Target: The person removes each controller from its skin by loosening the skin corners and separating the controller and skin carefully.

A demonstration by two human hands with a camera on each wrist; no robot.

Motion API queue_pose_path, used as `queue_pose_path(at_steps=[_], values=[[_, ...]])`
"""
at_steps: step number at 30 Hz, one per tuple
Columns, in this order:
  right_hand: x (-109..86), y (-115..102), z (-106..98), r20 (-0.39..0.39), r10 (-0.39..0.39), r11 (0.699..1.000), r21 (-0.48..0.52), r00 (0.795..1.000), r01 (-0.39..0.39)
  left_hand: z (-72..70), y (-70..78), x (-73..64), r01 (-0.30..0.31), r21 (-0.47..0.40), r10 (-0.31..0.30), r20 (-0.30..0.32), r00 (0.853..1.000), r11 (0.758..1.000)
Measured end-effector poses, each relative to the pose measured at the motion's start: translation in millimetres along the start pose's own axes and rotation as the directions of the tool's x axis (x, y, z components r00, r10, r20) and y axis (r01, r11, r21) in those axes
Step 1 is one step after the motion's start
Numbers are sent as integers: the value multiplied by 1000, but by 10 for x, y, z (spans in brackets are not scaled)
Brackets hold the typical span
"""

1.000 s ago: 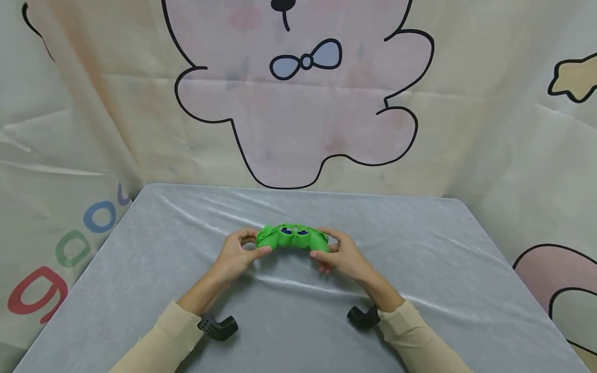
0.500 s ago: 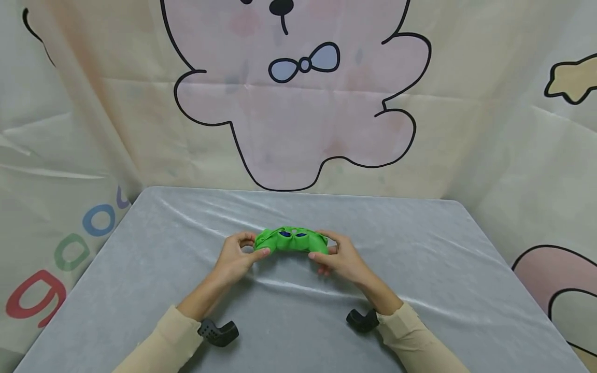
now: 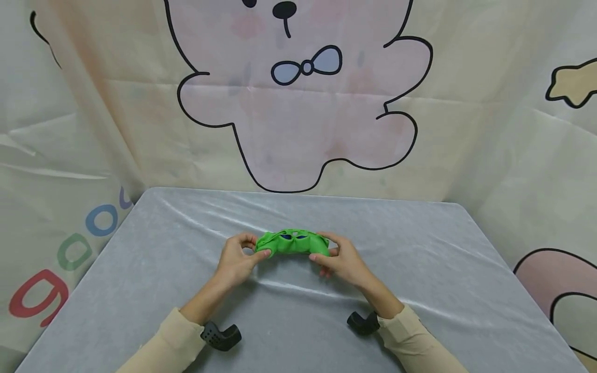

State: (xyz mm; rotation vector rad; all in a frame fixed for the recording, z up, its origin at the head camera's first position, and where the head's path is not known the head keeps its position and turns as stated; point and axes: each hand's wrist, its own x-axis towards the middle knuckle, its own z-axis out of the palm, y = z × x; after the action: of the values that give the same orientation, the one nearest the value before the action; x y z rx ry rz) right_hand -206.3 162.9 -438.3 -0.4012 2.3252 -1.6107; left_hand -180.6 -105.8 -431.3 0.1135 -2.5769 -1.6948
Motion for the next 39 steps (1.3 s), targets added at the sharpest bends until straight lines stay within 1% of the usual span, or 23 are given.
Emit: queue_pose_path(at_steps=[4,10,17,20,22,25,27,29,31,34,35,37,39], values=[[10,-10,6,-8,9,1000,-4,1000,-9,10,10,-8,-21,30,23,-39,999,999],[45,-56,-4,-31,1,1000,-23,1000,-1,11,42,10,-71,87,81,-110,991,994],[19,-54,-23,-8,-20,999,-35,1000,20,25,75,-47,-73,92,82,-96,992,993],[17,-59,-14,-14,-12,999,-31,1000,11,31,78,-57,-99,79,106,-93,990,992],[13,-61,-3,-16,-8,999,-32,1000,8,42,80,-70,-139,63,143,-73,987,988],[5,-63,10,-12,-10,1000,-28,1000,10,64,85,-95,-188,70,189,-16,982,980],[4,-57,16,-6,-15,1000,-25,1000,15,72,95,-113,-197,86,196,29,980,977],[5,-49,17,-4,-18,1000,-23,1000,18,73,98,-115,-189,80,183,79,980,979],[11,-34,18,-9,-15,1000,-20,1000,15,59,98,-107,-184,43,177,127,976,982],[22,-13,17,-22,-6,1000,-15,1000,6,35,86,-82,-190,-45,196,193,962,981],[24,-7,15,-27,-4,1000,-10,1000,4,30,84,-76,-193,-65,203,204,958,979],[29,-1,12,-28,-3,1000,-6,1000,3,26,89,-72,-202,-76,213,202,956,977],[32,1,11,-27,-4,1000,-5,1000,4,36,92,-71,-191,-67,200,179,963,979]])
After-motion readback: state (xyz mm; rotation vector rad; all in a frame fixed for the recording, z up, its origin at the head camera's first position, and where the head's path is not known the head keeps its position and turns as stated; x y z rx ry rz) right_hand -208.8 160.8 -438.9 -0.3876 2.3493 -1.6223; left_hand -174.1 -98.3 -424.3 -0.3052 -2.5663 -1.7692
